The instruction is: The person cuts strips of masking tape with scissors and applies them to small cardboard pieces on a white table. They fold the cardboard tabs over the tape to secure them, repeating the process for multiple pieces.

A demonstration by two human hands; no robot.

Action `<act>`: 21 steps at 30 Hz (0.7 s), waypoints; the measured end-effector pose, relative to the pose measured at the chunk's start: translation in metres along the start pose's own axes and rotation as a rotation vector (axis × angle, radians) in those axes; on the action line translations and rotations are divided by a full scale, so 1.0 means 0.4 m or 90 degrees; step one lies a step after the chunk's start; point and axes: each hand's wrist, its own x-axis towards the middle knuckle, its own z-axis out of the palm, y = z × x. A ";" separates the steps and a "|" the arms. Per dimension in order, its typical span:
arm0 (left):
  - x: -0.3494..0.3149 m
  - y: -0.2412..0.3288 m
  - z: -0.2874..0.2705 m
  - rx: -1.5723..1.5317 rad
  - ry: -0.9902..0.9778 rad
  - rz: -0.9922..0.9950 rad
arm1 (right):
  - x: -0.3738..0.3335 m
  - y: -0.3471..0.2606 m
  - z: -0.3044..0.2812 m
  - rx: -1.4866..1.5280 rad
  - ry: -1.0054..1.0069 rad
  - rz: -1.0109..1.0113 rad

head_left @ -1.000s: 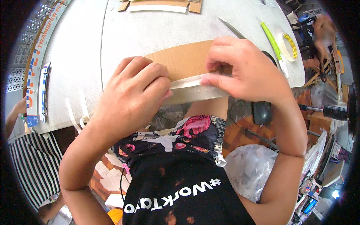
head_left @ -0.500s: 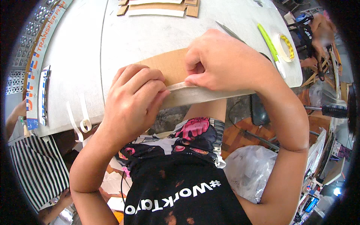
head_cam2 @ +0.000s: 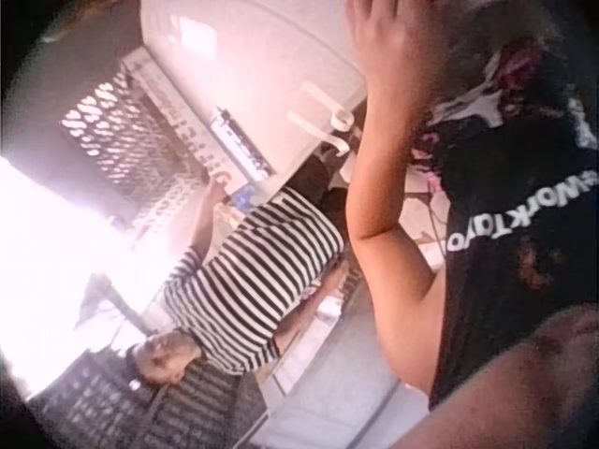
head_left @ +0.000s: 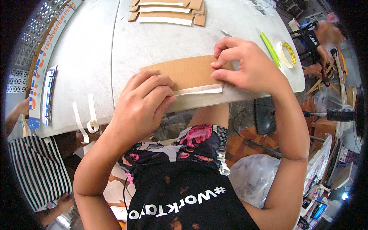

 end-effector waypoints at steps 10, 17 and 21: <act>0.006 -0.006 -0.004 -0.025 -0.020 -0.030 | 0.009 -0.041 -0.011 -0.099 -0.043 0.034; 0.002 -0.008 -0.002 -0.043 -0.009 -0.035 | -0.026 0.006 -0.014 -0.080 -0.011 -0.069; 0.002 0.002 -0.001 -0.041 -0.013 -0.058 | -0.051 -0.007 0.002 -0.112 -0.007 -0.069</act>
